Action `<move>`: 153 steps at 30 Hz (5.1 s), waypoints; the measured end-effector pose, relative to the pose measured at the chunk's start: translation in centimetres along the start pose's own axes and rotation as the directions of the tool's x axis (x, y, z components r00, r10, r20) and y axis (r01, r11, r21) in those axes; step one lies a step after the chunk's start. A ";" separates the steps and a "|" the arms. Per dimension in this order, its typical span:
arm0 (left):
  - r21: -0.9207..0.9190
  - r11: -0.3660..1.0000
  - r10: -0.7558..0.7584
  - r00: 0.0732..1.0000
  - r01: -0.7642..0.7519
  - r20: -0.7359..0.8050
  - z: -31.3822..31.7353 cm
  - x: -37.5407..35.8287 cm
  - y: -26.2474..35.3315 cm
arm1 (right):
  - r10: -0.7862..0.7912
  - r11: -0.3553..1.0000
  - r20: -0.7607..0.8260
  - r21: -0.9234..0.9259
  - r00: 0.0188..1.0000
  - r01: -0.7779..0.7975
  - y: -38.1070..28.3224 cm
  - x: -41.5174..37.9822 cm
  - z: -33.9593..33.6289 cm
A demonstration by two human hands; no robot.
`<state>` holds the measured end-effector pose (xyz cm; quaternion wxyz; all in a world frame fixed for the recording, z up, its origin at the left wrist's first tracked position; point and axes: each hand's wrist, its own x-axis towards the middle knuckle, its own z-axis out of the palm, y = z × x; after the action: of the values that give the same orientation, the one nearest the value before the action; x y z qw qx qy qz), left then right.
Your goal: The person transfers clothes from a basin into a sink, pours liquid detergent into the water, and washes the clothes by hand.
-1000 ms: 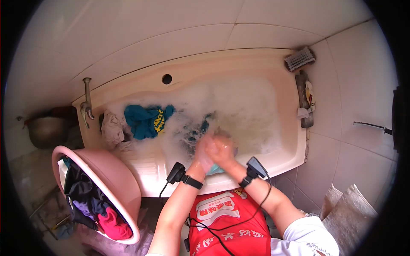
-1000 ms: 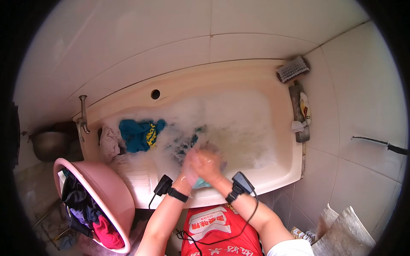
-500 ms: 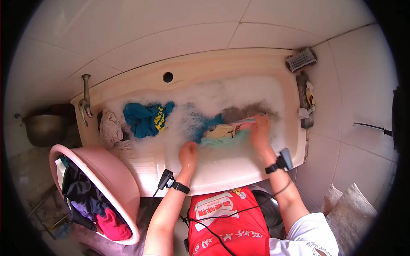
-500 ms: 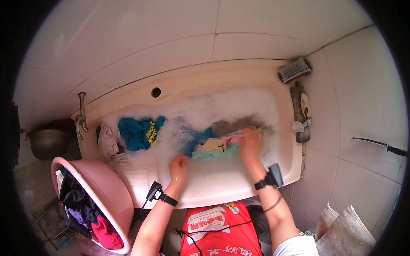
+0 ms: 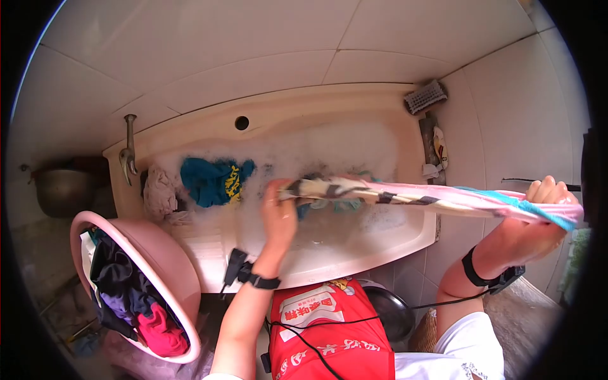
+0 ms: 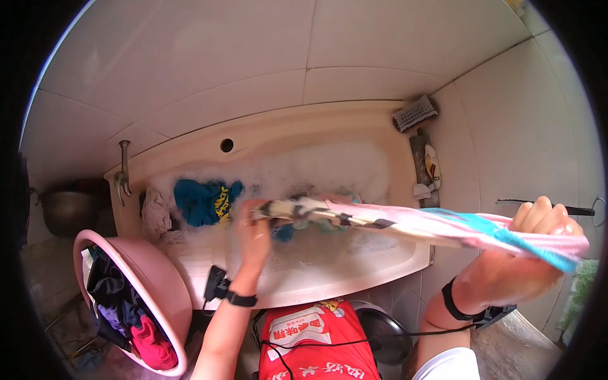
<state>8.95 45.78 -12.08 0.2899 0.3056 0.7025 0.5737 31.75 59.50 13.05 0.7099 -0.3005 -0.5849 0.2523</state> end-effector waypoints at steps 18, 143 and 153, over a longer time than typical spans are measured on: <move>0.889 0.406 -0.022 0.969 -0.214 0.244 -8.1 1.9 -4.8 | 0.600 0.464 0.599 -0.800 0.529 0.380 23.8 -19.6 -4.5; 0.840 0.487 -0.426 0.905 0.239 -0.011 -52.4 -1.4 7.5 | 0.550 0.806 0.834 -0.515 -0.049 0.292 -1.5 -10.3 9.7; 0.512 0.725 -0.472 0.873 0.462 -0.119 -51.3 -7.1 21.6 | 0.303 0.944 0.950 -0.289 -0.075 0.158 -3.9 -11.4 13.9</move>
<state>-23.30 11.46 18.46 0.3367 0.1918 0.8829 0.2650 15.99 50.49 9.99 -0.0192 -0.1583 -0.9292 0.3333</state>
